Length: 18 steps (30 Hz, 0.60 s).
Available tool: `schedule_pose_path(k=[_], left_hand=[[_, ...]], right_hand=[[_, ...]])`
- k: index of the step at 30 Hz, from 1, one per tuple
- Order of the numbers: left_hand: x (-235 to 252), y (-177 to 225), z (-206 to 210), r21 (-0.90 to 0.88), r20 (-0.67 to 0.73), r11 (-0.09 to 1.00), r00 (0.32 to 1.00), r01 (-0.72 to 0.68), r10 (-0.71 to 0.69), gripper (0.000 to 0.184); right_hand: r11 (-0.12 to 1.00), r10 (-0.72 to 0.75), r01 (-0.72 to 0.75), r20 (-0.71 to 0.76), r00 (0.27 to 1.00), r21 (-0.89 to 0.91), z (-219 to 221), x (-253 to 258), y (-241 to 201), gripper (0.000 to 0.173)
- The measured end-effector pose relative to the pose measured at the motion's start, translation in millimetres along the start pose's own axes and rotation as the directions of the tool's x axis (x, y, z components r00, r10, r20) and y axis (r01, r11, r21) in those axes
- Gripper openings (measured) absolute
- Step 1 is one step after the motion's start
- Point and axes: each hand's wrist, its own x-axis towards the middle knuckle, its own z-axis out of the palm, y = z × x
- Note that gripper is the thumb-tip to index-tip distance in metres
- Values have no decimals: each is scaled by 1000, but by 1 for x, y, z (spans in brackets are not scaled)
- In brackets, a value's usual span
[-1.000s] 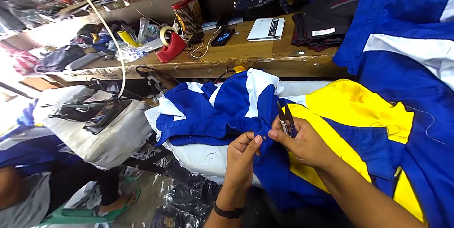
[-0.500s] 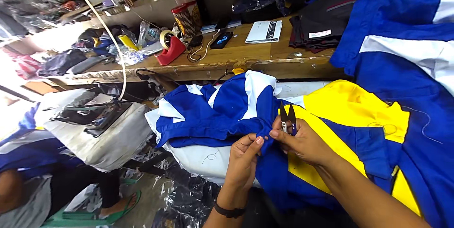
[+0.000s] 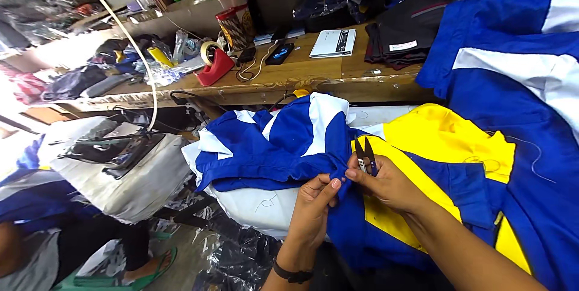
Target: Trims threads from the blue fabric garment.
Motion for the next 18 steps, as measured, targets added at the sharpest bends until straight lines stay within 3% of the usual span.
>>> schedule_pose_path(k=[4,8,11,14,18], left_hand=[[0,-2,8,-25,-71,998,996,56,-58,15],[0,0,17,-137,-159,987,982,85,-107,20],[0,-2,23,-61,-224,998,975,-26,12,20],[0,-7,24,114,-186,983,969,-145,165,17],[1,-15,19,425,-53,836,913,-347,406,13]], right_hand=[[994,0,-16,-149,989,-110,10,-7,2,12],[854,-256,94,-256,932,-511,14,-16,5,8],[705,-482,209,-242,842,-677,17,-22,0,19],[629,-540,251,-181,822,-736,21,-23,2,27],[572,-617,293,-166,769,-766,24,-18,12,16]])
